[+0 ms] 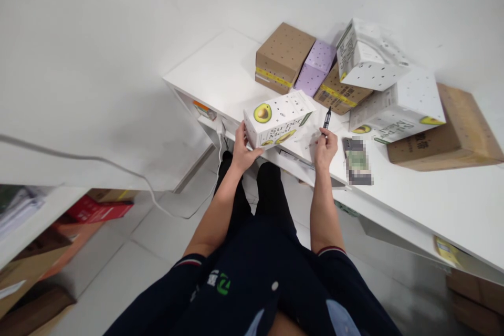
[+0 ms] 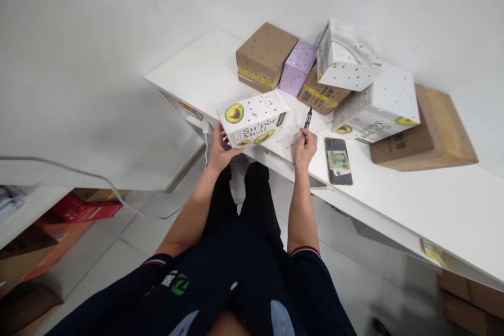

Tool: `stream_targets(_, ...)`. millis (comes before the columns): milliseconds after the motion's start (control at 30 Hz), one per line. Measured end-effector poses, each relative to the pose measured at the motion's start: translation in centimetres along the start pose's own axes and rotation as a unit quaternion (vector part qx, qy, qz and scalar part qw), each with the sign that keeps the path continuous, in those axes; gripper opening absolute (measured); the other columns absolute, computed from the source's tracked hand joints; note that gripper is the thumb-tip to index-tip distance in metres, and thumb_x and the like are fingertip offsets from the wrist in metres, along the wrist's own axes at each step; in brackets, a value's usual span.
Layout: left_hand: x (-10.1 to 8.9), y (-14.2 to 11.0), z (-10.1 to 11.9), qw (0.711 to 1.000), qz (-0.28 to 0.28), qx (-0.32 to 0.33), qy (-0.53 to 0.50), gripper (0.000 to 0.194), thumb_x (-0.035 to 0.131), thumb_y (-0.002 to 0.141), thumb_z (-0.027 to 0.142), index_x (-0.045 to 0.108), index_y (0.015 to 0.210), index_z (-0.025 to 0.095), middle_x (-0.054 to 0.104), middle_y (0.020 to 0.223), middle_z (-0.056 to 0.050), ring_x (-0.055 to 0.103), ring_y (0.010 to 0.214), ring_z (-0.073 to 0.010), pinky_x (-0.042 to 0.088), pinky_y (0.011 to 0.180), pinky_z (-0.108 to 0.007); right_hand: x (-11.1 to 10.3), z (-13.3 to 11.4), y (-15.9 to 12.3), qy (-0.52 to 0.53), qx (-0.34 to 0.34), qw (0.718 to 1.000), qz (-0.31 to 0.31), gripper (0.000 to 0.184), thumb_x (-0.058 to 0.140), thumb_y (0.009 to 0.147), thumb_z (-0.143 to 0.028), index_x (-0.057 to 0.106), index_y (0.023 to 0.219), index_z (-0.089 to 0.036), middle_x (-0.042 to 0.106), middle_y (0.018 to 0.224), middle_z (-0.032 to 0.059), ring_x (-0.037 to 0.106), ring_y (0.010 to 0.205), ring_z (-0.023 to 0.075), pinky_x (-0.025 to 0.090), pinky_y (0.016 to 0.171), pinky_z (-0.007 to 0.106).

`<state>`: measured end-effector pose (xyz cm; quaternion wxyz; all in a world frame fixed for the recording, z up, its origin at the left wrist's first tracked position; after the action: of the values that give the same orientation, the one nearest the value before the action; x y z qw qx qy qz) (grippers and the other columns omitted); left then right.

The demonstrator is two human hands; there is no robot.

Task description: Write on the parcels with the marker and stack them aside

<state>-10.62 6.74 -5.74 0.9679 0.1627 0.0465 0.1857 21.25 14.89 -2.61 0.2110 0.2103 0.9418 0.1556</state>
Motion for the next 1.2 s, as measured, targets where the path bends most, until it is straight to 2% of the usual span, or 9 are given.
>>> stream_targets(133,-0.2,0.5,-0.7,0.993,-0.001,-0.088,-0.078,0.108,0.086,0.057,0.040,0.033,0.151,0.033,0.047,0.148,-0.012,0.061,0.118,-0.0301,0.057,0.092,-0.045,0.0,0.0,0.0,0.000,-0.004,1.000,0.003,0.032,0.047,0.081,-0.026,0.072,0.100,-0.019,0.062,0.099,0.0060,0.062,0.089,0.0187,0.050,0.094,0.041)
stream_targets(400,1.0,-0.9,-1.2,0.935,0.047,-0.266,-0.231,0.084,0.077,0.074,0.045,0.041,0.148,0.029,0.072,0.116,-0.007,0.072,0.102,-0.0288,0.062,0.083,-0.046,0.0,0.1,0.0,0.002,0.002,1.000,0.000,0.031,0.047,0.083,-0.027,0.071,0.100,-0.020,0.061,0.101,0.0057,0.061,0.093,0.0190,0.050,0.092,0.040)
stream_targets(600,1.4,-0.4,-1.7,0.924,0.076,-0.287,-0.240,0.083,0.072,0.078,0.060,0.035,0.147,0.030,0.066,0.130,-0.010,0.069,0.111,-0.0292,0.062,0.082,-0.046,0.1,0.8,0.0,0.040,0.029,0.999,-0.002,0.034,0.047,0.083,-0.032,0.070,0.106,-0.021,0.061,0.095,0.0040,0.059,0.082,0.0167,0.052,0.082,0.035)
stream_targets(767,1.1,-0.2,-1.3,0.956,0.086,-0.220,-0.174,0.074,0.052,0.087,0.072,0.031,0.148,0.035,0.054,0.141,-0.011,0.061,0.123,-0.0284,0.057,0.091,-0.050,0.1,1.3,0.0,0.141,0.082,0.987,0.008,0.037,0.050,0.076,-0.033,0.070,0.104,-0.021,0.063,0.094,0.0023,0.052,0.065,0.0108,0.047,0.063,0.027)
stream_targets(833,-0.3,-0.6,0.8,0.983,0.131,-0.116,-0.051,0.070,0.053,0.088,0.069,0.039,0.145,0.032,0.049,0.144,-0.012,0.052,0.132,-0.0302,0.049,0.104,-0.054,-0.1,1.4,0.0,0.197,0.109,0.974,0.021,0.036,0.051,0.072,-0.032,0.070,0.102,-0.020,0.064,0.093,0.0014,0.050,0.061,0.0091,0.045,0.060,0.026)
stream_targets(900,-0.8,-1.3,4.3,0.982,0.157,0.020,0.105,0.061,0.061,0.086,0.062,0.054,0.134,0.026,0.048,0.142,-0.014,0.043,0.139,-0.0339,0.036,0.115,-0.056,-0.4,1.6,0.0,0.245,0.132,0.960,0.034,0.034,0.052,0.070,-0.030,0.069,0.099,-0.020,0.065,0.090,0.0005,0.051,0.060,0.0085,0.045,0.059,0.025)
stream_targets(967,0.6,-1.9,7.1,0.961,0.124,0.122,0.216,0.042,0.066,0.086,0.053,0.067,0.117,0.024,0.054,0.134,-0.013,0.041,0.139,-0.0363,0.027,0.119,-0.058,-0.6,1.8,0.1,0.293,0.157,0.942,0.039,0.034,0.051,0.068,-0.027,0.068,0.097,-0.020,0.065,0.087,-0.0002,0.053,0.059,0.0088,0.047,0.060,0.025)
stream_targets(1033,2.7,-2.0,8.5,0.946,0.062,0.171,0.268,0.027,0.064,0.089,0.044,0.072,0.107,0.026,0.062,0.124,-0.010,0.046,0.135,-0.0354,0.025,0.119,-0.057,-0.6,2.1,0.1,0.336,0.181,0.924,0.032,0.036,0.048,0.065,-0.024,0.067,0.096,-0.021,0.066,0.084,-0.0006,0.056,0.060,0.0097,0.049,0.061,0.026)
stream_targets(1200,6.6,-0.9,8.4,0.941,-0.029,0.162,0.294,0.034,0.055,0.094,0.046,0.070,0.119,0.027,0.066,0.129,-0.009,0.051,0.130,-0.0341,0.024,0.119,-0.056,0.1,1.5,-0.1,0.400,0.200,0.894,-0.032,0.039,0.051,0.063,-0.022,0.063,0.100,-0.022,0.069,0.086,0.0001,0.062,0.065,0.0118,0.053,0.068,0.030)
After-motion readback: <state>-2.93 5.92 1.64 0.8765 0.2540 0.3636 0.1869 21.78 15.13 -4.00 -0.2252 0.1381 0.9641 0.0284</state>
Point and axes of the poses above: each hand's wrist, its own y-axis towards the middle knuckle, its own x-axis out of the palm, z = x × y, the point moved 9 cm from there along y, towards the middle knuckle
